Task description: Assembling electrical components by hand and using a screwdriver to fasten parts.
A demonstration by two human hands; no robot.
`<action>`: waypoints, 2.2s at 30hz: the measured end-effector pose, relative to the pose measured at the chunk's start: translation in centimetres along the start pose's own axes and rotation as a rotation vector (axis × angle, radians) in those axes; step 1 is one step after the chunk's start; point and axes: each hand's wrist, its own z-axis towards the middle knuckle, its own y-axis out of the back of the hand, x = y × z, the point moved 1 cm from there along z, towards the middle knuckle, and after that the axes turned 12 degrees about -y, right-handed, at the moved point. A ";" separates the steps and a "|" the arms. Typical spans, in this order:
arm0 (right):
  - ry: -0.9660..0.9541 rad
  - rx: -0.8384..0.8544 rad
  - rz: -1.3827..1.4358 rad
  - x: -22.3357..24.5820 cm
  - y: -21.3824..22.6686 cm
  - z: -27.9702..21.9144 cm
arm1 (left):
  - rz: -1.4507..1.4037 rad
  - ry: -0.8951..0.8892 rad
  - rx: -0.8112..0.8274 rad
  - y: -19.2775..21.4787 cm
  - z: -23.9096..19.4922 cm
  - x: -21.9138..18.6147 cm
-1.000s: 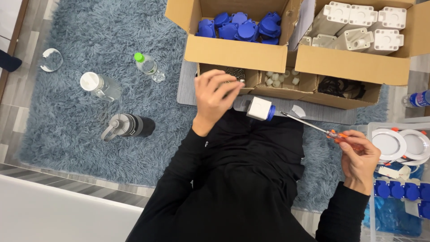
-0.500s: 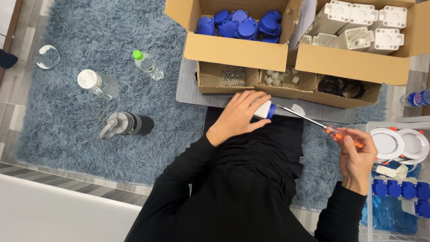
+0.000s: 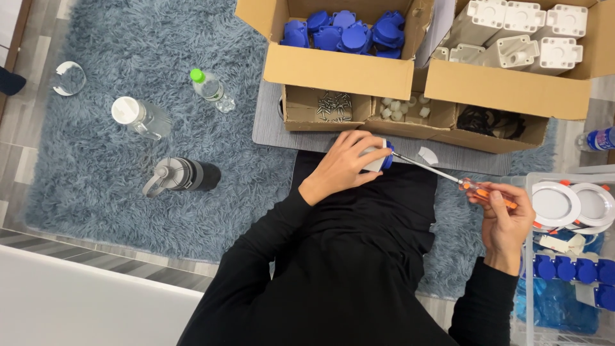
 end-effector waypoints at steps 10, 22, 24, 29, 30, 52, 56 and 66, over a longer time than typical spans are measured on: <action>-0.011 0.004 -0.027 -0.3 0.0 0.0 | -0.111 -0.034 -0.039 -0.9 -0.3 0.8; -0.038 0.007 -0.068 -0.9 0.4 -0.4 | -0.211 -0.001 -0.066 -1.4 -0.2 0.6; -0.033 0.021 -0.064 -0.9 0.4 -0.4 | -0.209 -0.017 -0.084 -1.3 -0.3 0.6; -0.034 0.021 -0.072 -0.5 0.1 -0.4 | -0.226 -0.016 -0.091 -1.5 -0.4 0.7; -0.041 0.017 -0.067 -0.4 0.1 -0.4 | -0.234 -0.007 -0.092 -1.4 -0.3 0.7; -0.132 0.092 -0.177 0.0 0.9 0.5 | -0.232 0.012 -0.177 -1.1 0.2 -0.1; -0.068 0.152 -0.124 -0.7 1.2 0.7 | -0.240 0.049 -0.194 -1.0 0.3 -0.5; -0.133 0.045 -0.175 -1.2 0.4 0.8 | -0.266 0.120 -0.278 -1.9 0.5 -1.2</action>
